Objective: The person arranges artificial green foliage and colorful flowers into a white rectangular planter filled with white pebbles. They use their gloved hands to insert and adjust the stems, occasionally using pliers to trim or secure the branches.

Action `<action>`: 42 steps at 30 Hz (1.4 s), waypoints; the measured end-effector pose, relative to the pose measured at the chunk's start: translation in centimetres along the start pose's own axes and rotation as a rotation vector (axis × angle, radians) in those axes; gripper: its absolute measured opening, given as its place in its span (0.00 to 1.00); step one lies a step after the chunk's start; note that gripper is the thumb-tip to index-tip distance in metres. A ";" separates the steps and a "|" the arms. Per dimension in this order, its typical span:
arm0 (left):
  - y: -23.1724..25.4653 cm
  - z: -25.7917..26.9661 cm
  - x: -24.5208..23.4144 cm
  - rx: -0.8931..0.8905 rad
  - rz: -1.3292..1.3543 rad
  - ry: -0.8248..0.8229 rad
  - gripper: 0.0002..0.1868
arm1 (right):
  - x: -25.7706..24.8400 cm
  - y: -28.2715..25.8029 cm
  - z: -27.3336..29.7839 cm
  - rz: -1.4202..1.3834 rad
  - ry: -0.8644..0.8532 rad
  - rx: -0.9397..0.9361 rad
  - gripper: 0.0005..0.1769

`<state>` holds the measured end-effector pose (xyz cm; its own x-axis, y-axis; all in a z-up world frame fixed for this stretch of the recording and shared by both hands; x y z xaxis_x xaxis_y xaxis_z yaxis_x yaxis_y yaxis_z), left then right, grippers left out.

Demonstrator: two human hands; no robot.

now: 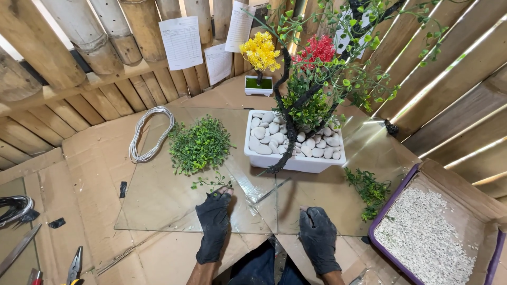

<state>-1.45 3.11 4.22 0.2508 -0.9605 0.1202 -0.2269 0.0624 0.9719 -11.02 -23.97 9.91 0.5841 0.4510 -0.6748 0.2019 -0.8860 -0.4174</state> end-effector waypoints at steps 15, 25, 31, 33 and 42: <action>11.1 -6.7 2.4 -0.140 0.004 0.067 0.07 | 0.3 0.5 0.1 -0.040 -0.081 0.145 0.12; 26.5 -11.5 5.4 -0.063 0.229 0.007 0.10 | -6.5 -1.8 -7.2 -0.345 0.128 0.438 0.15; 31.0 -16.0 7.7 -0.050 0.209 -0.016 0.04 | -15.2 -13.0 -19.0 -0.181 0.382 -0.274 0.08; 31.0 -18.6 9.0 -0.135 0.518 -0.143 0.12 | -16.5 -16.7 -23.0 -0.092 0.357 -0.540 0.07; 31.7 -25.5 12.0 -0.307 0.750 -0.247 0.14 | -9.4 -19.1 -37.5 0.013 0.411 -0.889 0.12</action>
<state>18.32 0.48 41.59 -0.0847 -0.6648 0.7422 0.0235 0.7433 0.6685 9.06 -15.31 47.08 0.7851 0.5172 -0.3408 0.6135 -0.7251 0.3128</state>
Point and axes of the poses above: each hand's wrist, its own z-axis away from the middle knuckle, its own x-axis out of the palm, y = z × x, the point moved 1 cm from there along -z, towards the middle knuckle, and after that the axes turned 14 degrees about -x, right-handed, at the moved point
